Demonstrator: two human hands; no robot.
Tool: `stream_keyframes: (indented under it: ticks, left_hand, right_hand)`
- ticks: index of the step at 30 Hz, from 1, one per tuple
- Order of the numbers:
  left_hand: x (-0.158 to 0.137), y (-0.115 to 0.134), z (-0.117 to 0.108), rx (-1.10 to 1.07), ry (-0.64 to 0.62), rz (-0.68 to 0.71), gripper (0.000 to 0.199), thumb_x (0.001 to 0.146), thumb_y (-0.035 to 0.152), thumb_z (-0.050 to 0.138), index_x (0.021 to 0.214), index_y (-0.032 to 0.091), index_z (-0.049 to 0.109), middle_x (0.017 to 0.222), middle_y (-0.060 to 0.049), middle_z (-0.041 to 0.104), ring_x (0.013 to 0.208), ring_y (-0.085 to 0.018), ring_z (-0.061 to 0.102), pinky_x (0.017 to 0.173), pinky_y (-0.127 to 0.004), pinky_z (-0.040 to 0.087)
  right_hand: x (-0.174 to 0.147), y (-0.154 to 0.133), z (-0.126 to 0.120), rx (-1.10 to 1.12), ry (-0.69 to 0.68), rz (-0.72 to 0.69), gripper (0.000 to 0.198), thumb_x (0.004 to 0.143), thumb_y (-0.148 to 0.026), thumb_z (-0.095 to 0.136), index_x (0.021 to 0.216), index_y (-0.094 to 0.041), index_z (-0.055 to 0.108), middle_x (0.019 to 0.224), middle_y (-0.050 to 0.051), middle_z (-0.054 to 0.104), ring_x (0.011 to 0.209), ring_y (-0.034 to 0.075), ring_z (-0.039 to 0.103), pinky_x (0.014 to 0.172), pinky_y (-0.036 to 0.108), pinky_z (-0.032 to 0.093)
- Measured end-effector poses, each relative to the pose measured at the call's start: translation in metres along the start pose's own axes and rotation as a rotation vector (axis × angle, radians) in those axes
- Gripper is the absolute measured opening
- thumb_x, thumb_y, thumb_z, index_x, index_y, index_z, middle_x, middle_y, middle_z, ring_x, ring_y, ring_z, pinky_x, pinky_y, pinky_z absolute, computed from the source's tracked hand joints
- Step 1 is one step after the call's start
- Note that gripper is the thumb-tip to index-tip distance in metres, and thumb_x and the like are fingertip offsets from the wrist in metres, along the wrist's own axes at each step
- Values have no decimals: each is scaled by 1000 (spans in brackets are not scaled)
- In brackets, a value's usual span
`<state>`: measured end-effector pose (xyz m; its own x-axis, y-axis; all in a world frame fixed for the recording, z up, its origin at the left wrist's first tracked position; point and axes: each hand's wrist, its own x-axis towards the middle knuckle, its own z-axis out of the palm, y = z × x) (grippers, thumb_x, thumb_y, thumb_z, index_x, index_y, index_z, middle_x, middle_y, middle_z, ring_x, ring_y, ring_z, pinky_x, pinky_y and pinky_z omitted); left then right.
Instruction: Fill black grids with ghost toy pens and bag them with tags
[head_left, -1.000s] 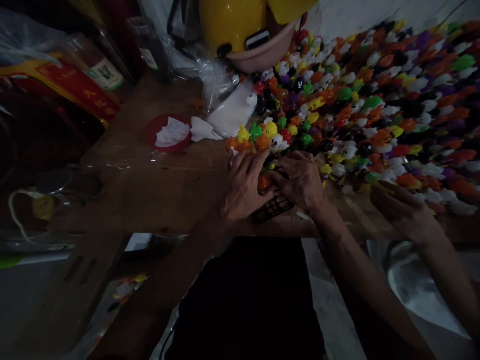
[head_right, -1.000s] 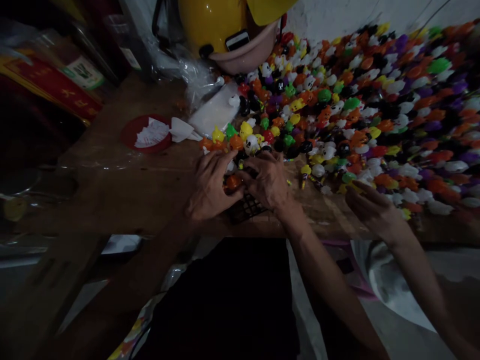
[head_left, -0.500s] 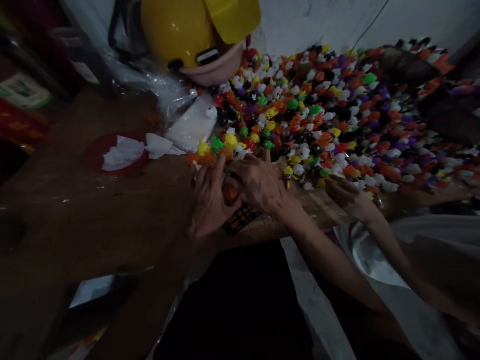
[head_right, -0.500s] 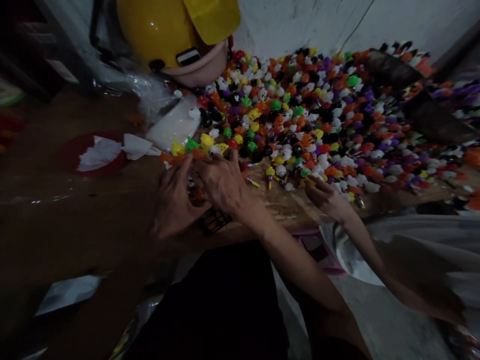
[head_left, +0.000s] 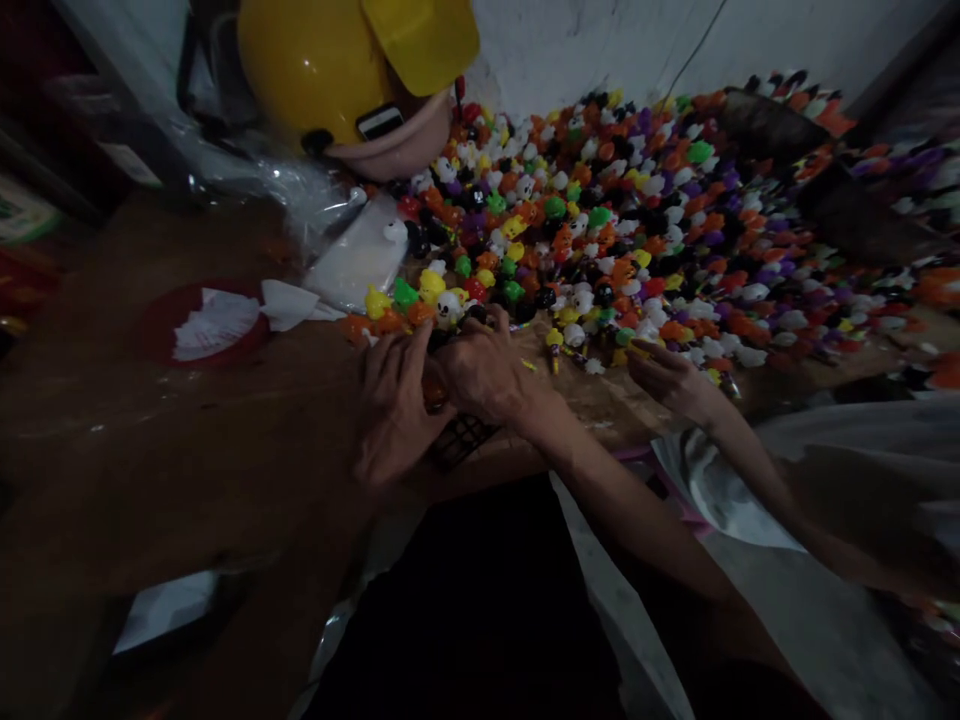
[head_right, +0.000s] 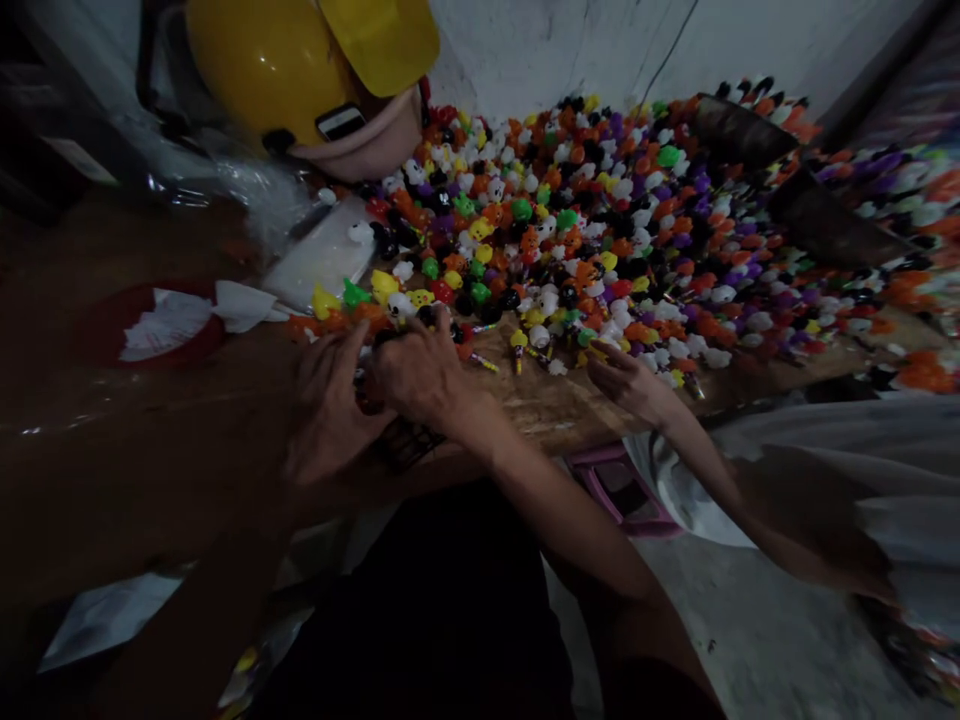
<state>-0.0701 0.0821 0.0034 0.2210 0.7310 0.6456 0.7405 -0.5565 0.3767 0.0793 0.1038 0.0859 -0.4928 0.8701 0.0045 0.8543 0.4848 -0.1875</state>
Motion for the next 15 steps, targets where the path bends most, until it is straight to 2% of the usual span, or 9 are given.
stream_keyframes:
  ticks: [2, 6, 9, 10, 12, 14, 15]
  left_hand:
    - [0, 1, -1, 11, -8, 5, 78, 88, 37, 70, 158, 16, 43, 135, -19, 66, 133, -40, 57, 122, -60, 38]
    - [-1, 3, -2, 29, -43, 25, 73, 90, 32, 67, 158, 22, 45, 136, -17, 65, 135, -41, 55, 121, -60, 41]
    - [1, 3, -6, 26, -40, 14, 71, 91, 29, 68, 158, 24, 45, 143, -16, 63, 141, -43, 51, 122, -65, 38]
    - [1, 5, -9, 21, -44, 9, 71, 91, 29, 69, 158, 25, 45, 146, -16, 61, 144, -44, 49, 124, -67, 37]
    - [2, 11, -15, 15, -33, 13, 73, 91, 30, 71, 159, 29, 45, 154, -12, 56, 154, -46, 38, 128, -70, 30]
    - [-1, 25, -20, 18, 34, 57, 73, 89, 33, 77, 156, 31, 48, 157, -9, 54, 159, -45, 28, 132, -69, 24]
    - [-4, 35, -21, 4, 77, 108, 71, 88, 32, 79, 153, 29, 51, 156, -10, 56, 159, -44, 29, 132, -67, 25]
  right_hand:
    - [0, -1, -1, -6, 6, -25, 23, 100, -17, 56, 90, -17, 77, 101, 10, 75, 115, 29, 58, 120, 58, 19]
    - [0, -3, 4, 33, -43, 27, 25, 101, -22, 56, 89, -17, 77, 104, 10, 74, 115, 29, 56, 124, 65, 14]
    - [-14, 4, 3, 44, 84, 19, 29, 106, -26, 51, 98, -21, 79, 107, 7, 73, 113, 26, 57, 125, 63, 13]
    - [-22, 13, 1, 37, 166, 36, 30, 107, -27, 49, 103, -24, 79, 109, 7, 73, 114, 25, 57, 126, 62, 13]
    - [-41, 44, -2, -20, 328, 158, 31, 107, -28, 47, 111, -25, 77, 113, 8, 73, 115, 27, 58, 124, 62, 18]
    - [-61, 89, -2, -143, 394, 349, 30, 104, -25, 48, 111, -22, 77, 112, 14, 72, 117, 33, 58, 118, 66, 27]
    - [-70, 114, 0, -208, 366, 402, 29, 101, -24, 50, 113, -19, 76, 111, 16, 72, 120, 37, 57, 114, 69, 29]
